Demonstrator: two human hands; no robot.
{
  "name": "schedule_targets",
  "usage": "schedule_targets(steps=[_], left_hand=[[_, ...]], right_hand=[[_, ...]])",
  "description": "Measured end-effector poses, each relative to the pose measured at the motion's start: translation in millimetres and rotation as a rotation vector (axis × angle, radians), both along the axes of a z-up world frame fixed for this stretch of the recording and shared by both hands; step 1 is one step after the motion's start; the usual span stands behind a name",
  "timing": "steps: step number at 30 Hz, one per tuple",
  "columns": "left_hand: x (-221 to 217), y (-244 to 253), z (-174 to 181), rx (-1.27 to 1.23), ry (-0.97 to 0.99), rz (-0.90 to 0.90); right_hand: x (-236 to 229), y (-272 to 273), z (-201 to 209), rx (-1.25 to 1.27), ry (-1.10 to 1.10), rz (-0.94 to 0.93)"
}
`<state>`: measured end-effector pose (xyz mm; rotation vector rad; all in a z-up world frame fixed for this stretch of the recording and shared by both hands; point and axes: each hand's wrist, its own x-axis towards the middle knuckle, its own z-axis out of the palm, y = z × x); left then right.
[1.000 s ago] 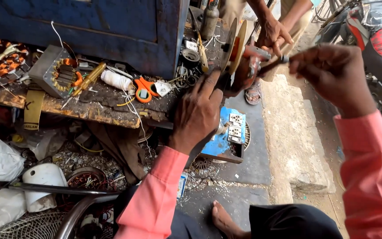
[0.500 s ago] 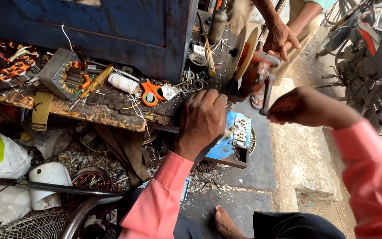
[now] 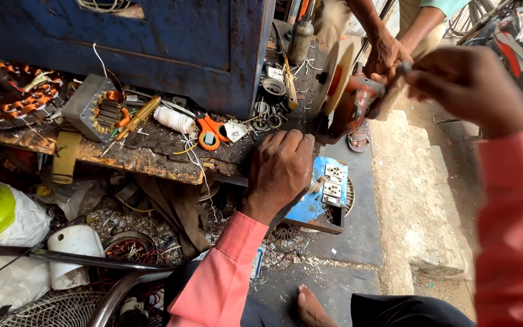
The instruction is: Winding copper wire onto a motor coil and assembling the part.
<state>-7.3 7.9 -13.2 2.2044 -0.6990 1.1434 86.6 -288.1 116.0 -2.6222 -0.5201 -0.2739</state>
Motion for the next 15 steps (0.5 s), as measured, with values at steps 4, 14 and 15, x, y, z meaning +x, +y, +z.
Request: schedule_targets(steps=[4,14,15], left_hand=[[-2,1,1,0.033,-0.002,0.011],[-1,0,-1,0.018,-0.023,0.01],[-1,0,-2,0.026,-0.018,0.014]], right_hand=[[8,-44,-21,-0.013,0.498,0.556],[57,-2,-70,-0.335,-0.206,-0.044],[47,-6,-50,0.114,-0.024,-0.037]])
